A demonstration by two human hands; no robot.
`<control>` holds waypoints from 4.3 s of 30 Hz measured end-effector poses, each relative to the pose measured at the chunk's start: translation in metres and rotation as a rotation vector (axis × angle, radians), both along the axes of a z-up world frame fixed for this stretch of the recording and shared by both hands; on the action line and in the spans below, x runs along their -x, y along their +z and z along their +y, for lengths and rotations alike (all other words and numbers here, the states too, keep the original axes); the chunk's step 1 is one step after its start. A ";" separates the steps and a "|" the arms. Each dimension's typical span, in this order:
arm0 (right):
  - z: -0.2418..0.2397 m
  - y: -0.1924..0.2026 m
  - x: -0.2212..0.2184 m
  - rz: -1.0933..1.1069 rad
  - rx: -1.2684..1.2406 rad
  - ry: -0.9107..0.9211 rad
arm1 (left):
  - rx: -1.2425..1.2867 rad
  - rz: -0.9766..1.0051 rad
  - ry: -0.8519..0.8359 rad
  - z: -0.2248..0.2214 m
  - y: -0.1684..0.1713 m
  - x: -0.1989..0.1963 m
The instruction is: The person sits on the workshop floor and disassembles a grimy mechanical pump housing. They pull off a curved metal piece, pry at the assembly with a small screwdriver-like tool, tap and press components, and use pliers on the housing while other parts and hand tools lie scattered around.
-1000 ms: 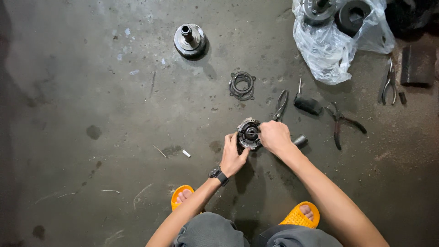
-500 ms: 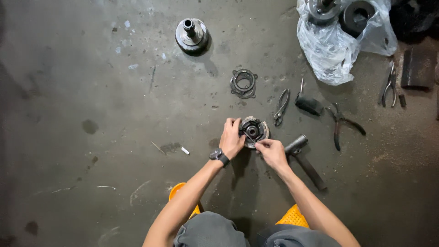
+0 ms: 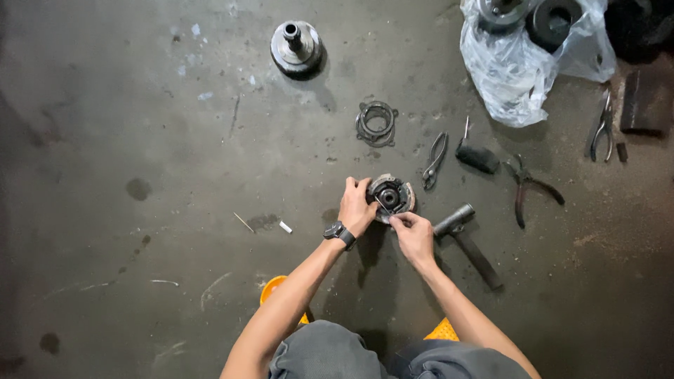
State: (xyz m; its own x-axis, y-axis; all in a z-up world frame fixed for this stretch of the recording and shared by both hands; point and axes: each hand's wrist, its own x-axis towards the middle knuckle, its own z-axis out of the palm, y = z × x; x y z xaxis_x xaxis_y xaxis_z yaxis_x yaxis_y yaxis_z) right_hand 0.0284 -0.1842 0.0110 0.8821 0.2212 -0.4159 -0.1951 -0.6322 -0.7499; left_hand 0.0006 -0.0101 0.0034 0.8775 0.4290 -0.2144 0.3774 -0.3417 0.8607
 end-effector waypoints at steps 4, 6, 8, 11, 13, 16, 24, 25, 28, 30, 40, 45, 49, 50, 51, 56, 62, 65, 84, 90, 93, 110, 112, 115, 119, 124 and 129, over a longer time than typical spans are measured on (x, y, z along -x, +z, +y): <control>0.003 0.000 0.004 0.040 0.044 -0.015 | -0.017 -0.030 0.017 -0.002 -0.010 0.003; 0.008 0.017 -0.008 -0.048 0.099 0.069 | -0.030 -0.048 0.013 -0.001 -0.012 0.003; 0.006 0.016 -0.012 -0.136 0.159 0.151 | -0.038 -0.067 0.006 -0.002 -0.013 0.003; 0.002 -0.012 -0.006 -0.052 0.067 0.090 | -0.024 -0.062 -0.004 0.002 -0.009 0.000; 0.001 -0.034 0.004 0.305 -0.110 -0.209 | -0.023 -0.034 -0.020 0.004 -0.007 -0.001; 0.013 -0.026 0.012 0.449 -0.209 -0.373 | -0.051 -0.029 -0.029 0.005 -0.013 0.001; 0.023 0.007 -0.008 0.016 0.073 -0.013 | -0.014 -0.030 0.007 0.009 -0.007 -0.012; 0.024 0.012 -0.011 -0.053 0.099 0.065 | -0.016 -0.023 0.012 0.009 -0.006 -0.013; 0.039 0.060 -0.035 -0.002 0.214 0.304 | -0.014 0.025 0.015 0.011 -0.005 -0.019; 0.043 0.062 -0.045 -0.113 0.345 0.485 | -0.011 0.043 0.023 0.010 -0.007 -0.022; 0.102 0.086 -0.114 -0.383 0.512 1.550 | -0.045 0.006 0.119 0.003 -0.043 -0.017; 0.077 0.078 -0.120 -0.568 0.631 1.492 | -0.077 -0.009 0.047 0.009 -0.034 -0.007; 0.018 0.116 -0.133 -0.383 0.774 0.967 | -0.331 -0.164 -0.276 0.021 0.051 -0.010; 0.006 0.111 -0.132 -0.382 0.771 0.965 | -0.333 -0.162 -0.279 0.016 0.045 -0.012; -0.007 0.106 -0.129 -0.309 0.810 0.880 | -0.537 -0.207 -0.441 0.011 0.040 -0.013; -0.027 0.090 -0.107 -0.182 0.760 0.663 | -0.816 -0.114 -0.682 -0.006 0.019 -0.022; -0.009 0.082 -0.083 -0.303 0.469 0.591 | -0.202 -0.103 -0.080 -0.019 0.026 0.027; 0.002 0.072 -0.083 -0.357 0.456 0.682 | -0.026 -0.123 0.005 -0.027 0.010 0.038; -0.002 0.015 -0.053 -0.148 0.280 0.487 | 0.215 -0.070 0.077 -0.030 0.005 0.043; -0.012 0.002 -0.018 -0.008 -0.047 0.100 | 0.179 -0.116 0.085 -0.031 -0.007 0.044; -0.006 0.017 -0.023 0.010 -0.024 0.105 | 0.063 -0.171 0.067 -0.022 -0.003 0.031; 0.006 -0.029 0.007 0.320 -0.158 -0.169 | 0.014 -0.028 -0.025 0.001 0.001 -0.007; 0.008 -0.039 0.013 0.326 -0.234 -0.281 | 0.016 -0.034 -0.017 0.003 0.000 -0.011; 0.018 -0.013 0.006 0.285 -0.138 -0.257 | 0.007 -0.037 -0.023 0.004 -0.006 -0.012; 0.021 0.016 -0.019 0.172 0.024 -0.067 | 0.014 -0.006 -0.028 0.005 -0.007 -0.020; 0.043 0.067 -0.054 -0.198 0.435 0.600 | 0.051 0.054 0.020 0.007 -0.006 -0.030; 0.061 0.061 -0.088 -0.305 0.559 1.136 | 0.040 0.051 0.065 0.007 -0.008 -0.033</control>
